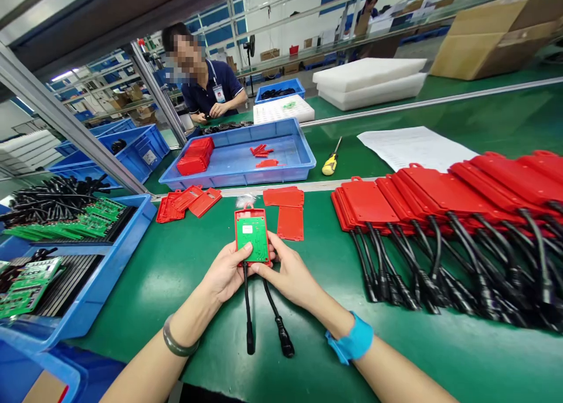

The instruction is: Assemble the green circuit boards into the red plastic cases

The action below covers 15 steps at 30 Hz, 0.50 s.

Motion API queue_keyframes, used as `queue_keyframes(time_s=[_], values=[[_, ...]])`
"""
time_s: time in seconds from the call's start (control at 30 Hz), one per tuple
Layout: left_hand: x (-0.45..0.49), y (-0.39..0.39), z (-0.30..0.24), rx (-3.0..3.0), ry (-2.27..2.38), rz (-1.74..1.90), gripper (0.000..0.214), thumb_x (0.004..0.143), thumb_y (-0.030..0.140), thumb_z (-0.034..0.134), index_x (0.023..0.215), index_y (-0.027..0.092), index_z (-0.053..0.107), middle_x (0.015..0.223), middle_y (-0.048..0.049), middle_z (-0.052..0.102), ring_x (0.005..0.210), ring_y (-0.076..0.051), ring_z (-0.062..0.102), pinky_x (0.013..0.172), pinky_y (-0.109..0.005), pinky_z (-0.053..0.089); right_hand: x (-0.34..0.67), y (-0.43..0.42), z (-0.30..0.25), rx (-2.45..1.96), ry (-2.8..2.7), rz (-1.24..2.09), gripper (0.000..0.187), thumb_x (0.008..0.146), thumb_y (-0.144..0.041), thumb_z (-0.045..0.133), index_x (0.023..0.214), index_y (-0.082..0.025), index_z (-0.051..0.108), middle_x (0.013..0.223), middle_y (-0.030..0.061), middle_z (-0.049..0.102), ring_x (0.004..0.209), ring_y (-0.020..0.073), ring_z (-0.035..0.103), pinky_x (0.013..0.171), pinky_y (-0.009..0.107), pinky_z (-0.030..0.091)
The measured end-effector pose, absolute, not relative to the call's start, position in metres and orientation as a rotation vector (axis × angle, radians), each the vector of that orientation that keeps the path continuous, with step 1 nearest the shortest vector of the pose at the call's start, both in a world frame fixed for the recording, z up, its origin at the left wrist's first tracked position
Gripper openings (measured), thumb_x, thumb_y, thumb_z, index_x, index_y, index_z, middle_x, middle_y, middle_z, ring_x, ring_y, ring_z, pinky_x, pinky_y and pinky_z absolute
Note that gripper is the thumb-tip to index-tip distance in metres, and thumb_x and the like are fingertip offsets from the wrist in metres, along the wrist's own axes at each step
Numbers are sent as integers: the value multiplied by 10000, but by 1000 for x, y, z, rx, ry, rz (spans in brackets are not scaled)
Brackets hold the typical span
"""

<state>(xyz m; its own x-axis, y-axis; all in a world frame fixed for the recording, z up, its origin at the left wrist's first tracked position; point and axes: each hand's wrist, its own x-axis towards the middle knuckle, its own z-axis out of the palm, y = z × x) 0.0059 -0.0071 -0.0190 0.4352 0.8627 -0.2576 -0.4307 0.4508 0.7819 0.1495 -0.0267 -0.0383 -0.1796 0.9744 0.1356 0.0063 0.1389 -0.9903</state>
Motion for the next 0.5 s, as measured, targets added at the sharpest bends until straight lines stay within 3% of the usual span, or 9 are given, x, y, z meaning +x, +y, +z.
queue_keyframes(time_s=[0.13, 0.3, 0.5], values=[[5, -2, -18, 607, 736, 983, 295, 735, 255, 695, 966, 80, 639, 859, -122, 702, 794, -220, 669, 780, -350, 516, 140, -25, -38, -1146, -1423, 1121, 694, 754, -339, 675, 1360, -216, 360, 1128, 87, 600, 971, 255, 595, 845, 412, 500], [6, 8, -10, 498, 829, 1050, 207, 762, 187, 649, 943, 88, 623, 849, -94, 693, 676, -154, 647, 716, -302, 518, 124, -12, -29, -1150, -1473, 1077, 795, 713, -315, 712, 1386, -239, 296, 1191, 84, 588, 1009, 261, 589, 878, 408, 470], [3, 10, -14, 512, 769, 1069, 217, 757, 221, 663, 926, 87, 632, 814, -84, 687, 695, -168, 648, 756, -331, 516, 117, -6, -29, -1207, -1616, 932, 740, 719, -341, 715, 1349, -236, 342, 1173, 72, 602, 986, 266, 599, 841, 375, 465]])
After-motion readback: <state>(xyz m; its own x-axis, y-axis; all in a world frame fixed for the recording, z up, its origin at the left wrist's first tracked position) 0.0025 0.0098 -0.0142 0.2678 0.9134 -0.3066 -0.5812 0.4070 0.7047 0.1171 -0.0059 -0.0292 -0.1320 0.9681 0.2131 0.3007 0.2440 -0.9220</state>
